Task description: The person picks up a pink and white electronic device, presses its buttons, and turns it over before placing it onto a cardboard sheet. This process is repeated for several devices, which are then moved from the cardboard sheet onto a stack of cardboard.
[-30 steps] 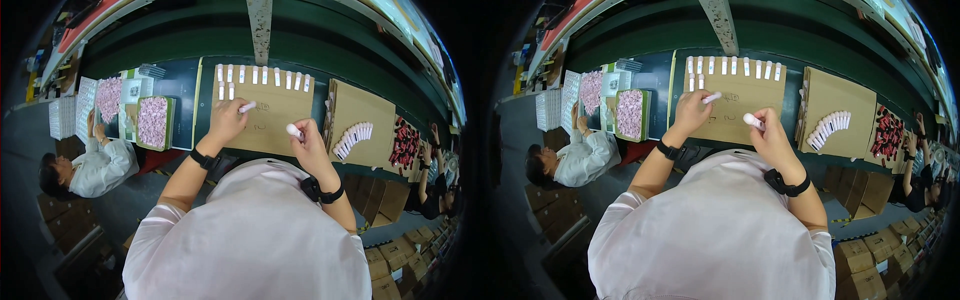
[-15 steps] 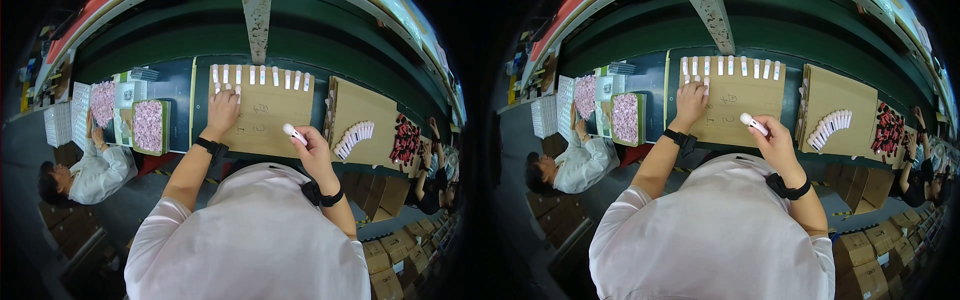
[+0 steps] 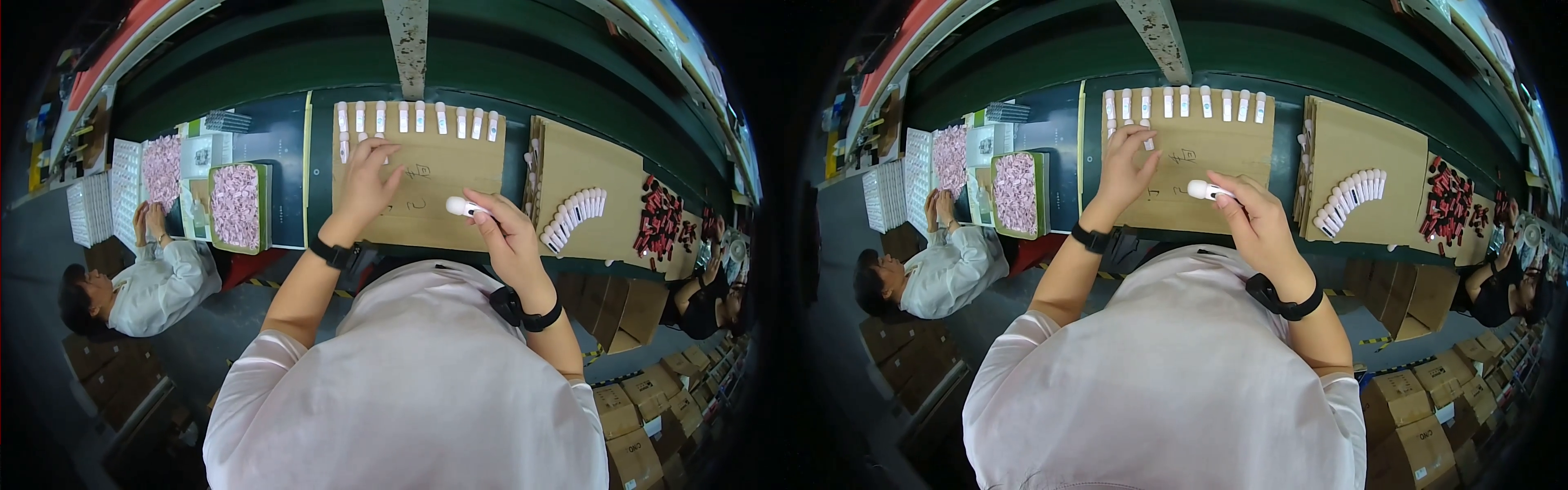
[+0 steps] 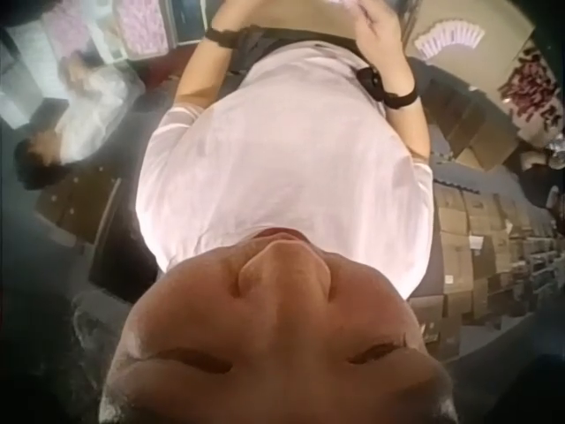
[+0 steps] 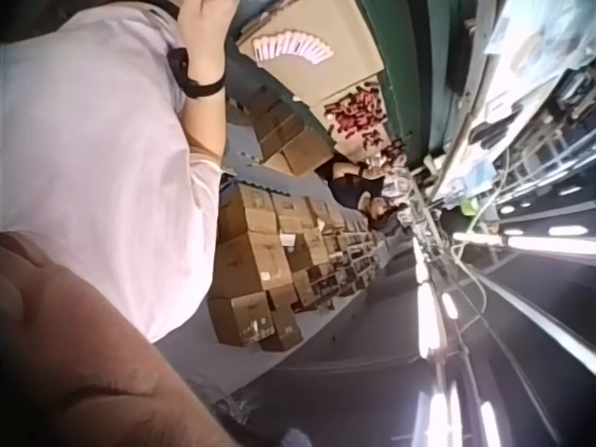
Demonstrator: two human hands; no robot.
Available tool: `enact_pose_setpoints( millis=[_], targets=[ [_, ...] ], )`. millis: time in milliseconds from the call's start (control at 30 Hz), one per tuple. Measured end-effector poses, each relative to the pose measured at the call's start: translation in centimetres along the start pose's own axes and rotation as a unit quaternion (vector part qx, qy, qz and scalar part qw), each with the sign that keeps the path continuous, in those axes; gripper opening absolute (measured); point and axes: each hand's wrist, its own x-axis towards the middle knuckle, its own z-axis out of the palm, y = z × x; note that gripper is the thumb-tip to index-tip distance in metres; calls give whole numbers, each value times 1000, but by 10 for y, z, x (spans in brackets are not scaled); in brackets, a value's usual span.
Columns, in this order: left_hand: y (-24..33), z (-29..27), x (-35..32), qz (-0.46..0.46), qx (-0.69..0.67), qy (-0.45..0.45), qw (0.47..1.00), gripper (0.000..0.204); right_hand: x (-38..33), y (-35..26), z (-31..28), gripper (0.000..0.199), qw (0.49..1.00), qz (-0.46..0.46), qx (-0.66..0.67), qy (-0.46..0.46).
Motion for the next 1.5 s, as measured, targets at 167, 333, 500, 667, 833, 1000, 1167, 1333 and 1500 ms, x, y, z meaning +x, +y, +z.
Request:
enact_pose_setpoints(
  millis=[167, 333, 500, 667, 833, 1000, 1167, 1333, 1500],
  targets=[
    [96, -55, 17, 4, -223, -82, 971, 26, -1, -23, -4, 23, 996, 13, 89, -29],
    [129, -72, 16, 107, -246, -90, 959, 26, -4, -47, -5, 24, 976, 24, 210, -59],
    [140, -81, 14, 112, -291, -67, 948, 29, -11, -60, -13, 26, 983, -83, 159, -37],
    [147, -95, 14, 159, -265, -93, 947, 31, -16, -56, -22, 36, 968, -249, 17, -3],
    [157, -99, 17, 179, -285, -90, 937, 32, -17, -63, -21, 38, 952, -307, -8, 18],
    [158, -97, 15, 125, -316, -126, 932, 33, -15, -65, -21, 39, 940, -335, -44, 42],
    [156, -96, 14, 142, -318, -116, 930, 31, -14, -67, -20, 39, 942, -330, -40, 46],
    [156, -96, 14, 144, -323, -114, 928, 31, -14, -68, -19, 38, 942, -329, -27, 54],
    [157, -93, 15, 148, -327, -79, 930, 35, -14, -68, -18, 39, 942, -329, -24, 54]
  ],
)
